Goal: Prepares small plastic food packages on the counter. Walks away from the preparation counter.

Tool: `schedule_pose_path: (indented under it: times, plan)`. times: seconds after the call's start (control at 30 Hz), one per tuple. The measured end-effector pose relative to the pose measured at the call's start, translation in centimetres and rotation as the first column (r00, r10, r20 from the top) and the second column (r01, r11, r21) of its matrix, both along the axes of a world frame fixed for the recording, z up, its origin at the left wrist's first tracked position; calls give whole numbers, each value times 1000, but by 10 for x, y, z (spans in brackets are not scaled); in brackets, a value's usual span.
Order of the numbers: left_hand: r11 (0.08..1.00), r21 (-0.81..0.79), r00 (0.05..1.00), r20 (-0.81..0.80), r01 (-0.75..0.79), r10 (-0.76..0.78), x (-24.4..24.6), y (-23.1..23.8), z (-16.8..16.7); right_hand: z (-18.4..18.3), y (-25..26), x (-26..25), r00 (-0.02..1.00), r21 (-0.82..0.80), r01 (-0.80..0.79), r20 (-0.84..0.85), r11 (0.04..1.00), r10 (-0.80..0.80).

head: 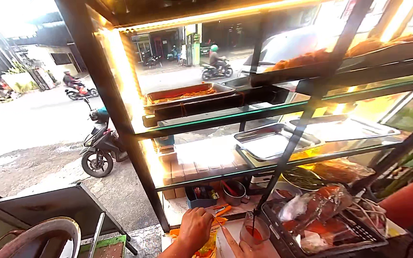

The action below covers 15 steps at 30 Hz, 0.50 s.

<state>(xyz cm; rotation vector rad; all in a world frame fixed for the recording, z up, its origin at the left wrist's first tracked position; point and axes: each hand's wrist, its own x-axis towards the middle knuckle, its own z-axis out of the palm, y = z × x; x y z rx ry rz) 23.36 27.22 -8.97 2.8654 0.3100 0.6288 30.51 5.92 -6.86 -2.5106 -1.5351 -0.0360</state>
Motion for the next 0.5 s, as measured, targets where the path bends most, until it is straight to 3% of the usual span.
schedule_pose_path:
  times: [0.17, 0.33, 0.5]
  plan:
    - [1000, 4, 999, 34, -17, 17, 1, -1, -1, 23, 38, -2, 999, -168, 35, -5, 985, -37]
    - [986, -138, 995, -59, -91, 83, -1, 0, 7, 36, 13, -12, 995, -269, 17, -89, 963, -43]
    - [996, -54, 996, 34, -76, 78, -1, -6, 0, 41, 38, -7, 989, -347, 63, -101, 936, -104]
